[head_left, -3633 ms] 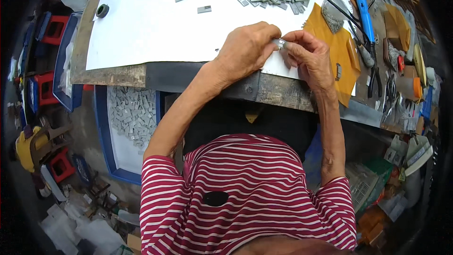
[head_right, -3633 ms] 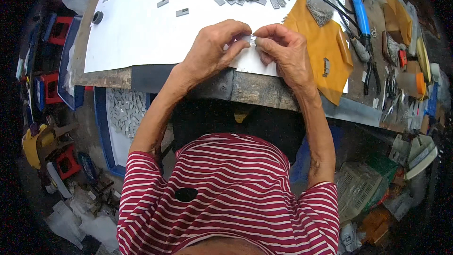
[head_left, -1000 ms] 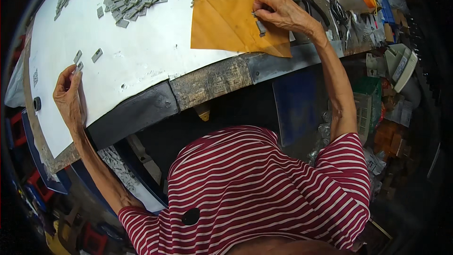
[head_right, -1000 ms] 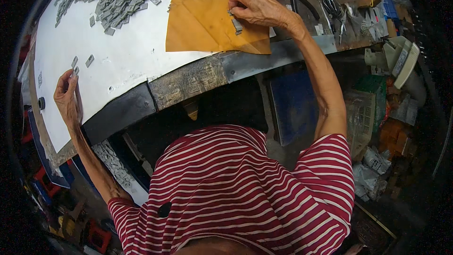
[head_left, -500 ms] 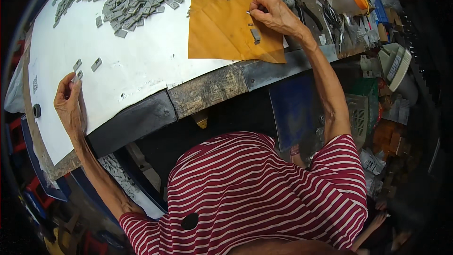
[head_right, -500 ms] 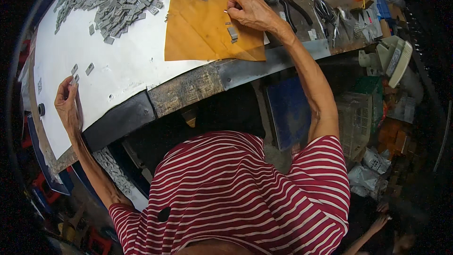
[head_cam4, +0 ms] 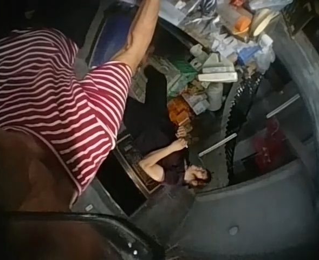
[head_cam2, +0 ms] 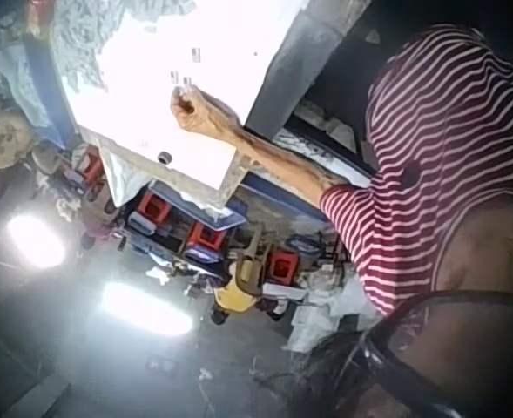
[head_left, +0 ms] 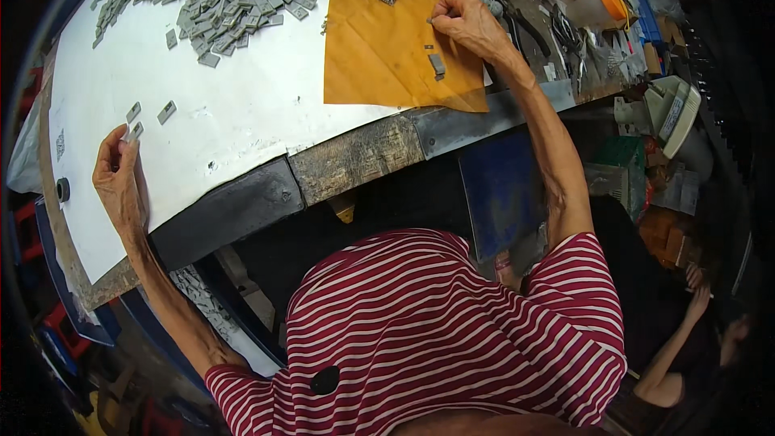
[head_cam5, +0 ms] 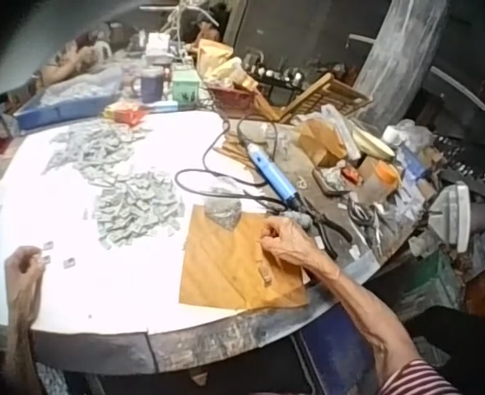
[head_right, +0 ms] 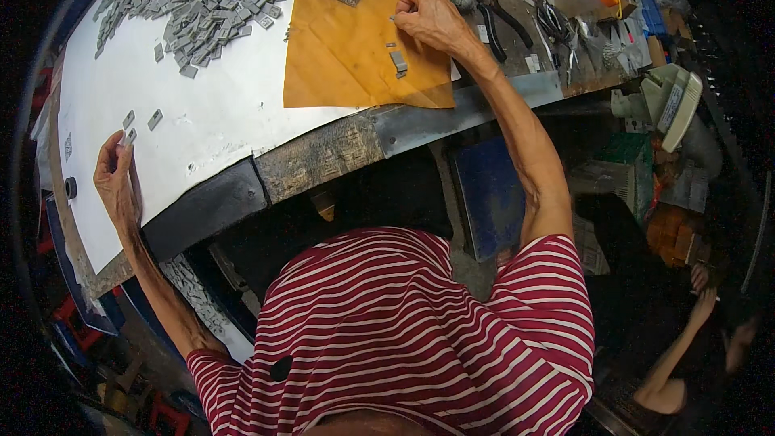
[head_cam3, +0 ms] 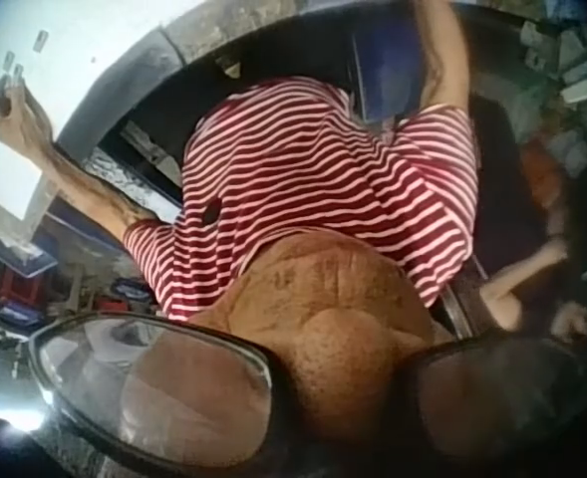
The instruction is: Inspecting and sorting small rectangular metal pieces at a workshop bench, occasionally rubbing them on a finishing pad.
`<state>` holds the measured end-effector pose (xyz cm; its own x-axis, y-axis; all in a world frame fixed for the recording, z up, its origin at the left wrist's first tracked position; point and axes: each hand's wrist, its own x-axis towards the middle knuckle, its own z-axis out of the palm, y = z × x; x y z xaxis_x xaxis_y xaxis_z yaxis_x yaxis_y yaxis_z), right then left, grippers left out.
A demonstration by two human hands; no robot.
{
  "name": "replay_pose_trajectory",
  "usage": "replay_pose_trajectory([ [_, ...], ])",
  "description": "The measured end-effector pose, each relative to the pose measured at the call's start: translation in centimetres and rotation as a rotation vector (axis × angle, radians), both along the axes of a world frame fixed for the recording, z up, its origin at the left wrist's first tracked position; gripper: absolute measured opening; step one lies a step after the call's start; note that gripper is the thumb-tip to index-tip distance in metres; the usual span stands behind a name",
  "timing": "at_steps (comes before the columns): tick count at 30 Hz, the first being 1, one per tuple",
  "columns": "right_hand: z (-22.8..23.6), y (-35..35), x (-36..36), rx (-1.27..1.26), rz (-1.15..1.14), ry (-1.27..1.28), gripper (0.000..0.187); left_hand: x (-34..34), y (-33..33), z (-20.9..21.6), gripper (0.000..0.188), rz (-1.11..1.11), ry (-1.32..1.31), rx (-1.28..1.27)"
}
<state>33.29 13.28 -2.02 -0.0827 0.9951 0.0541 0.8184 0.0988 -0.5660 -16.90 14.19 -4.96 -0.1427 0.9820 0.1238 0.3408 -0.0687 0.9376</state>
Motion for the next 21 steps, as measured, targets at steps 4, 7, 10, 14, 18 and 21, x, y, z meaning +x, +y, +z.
replay_pose_trajectory([
  [4,0.4,0.2,-0.1,-0.062,-0.026,0.029,0.016,0.1,-0.1,0.0,0.026,0.022,-0.023,-0.001],
  [7,0.4,0.3,-0.2,-0.072,-0.066,0.044,0.016,-0.2,0.0,-0.2,0.027,0.022,-0.016,0.004],
  [10,0.1,0.3,-0.1,-0.064,-0.091,0.041,0.016,-0.2,0.0,-0.1,0.027,0.027,0.024,0.004],
  [14,0.0,0.4,0.0,-0.055,-0.088,0.014,0.016,0.0,-0.1,0.1,0.028,0.034,0.047,0.006],
  [18,-0.6,0.2,0.7,0.016,-0.078,0.083,0.022,0.1,0.0,0.0,0.028,0.026,-0.013,0.011],
  [21,-0.4,0.0,0.8,0.061,-0.069,0.129,0.021,-0.3,-0.2,0.0,0.029,0.008,-0.049,0.006],
])
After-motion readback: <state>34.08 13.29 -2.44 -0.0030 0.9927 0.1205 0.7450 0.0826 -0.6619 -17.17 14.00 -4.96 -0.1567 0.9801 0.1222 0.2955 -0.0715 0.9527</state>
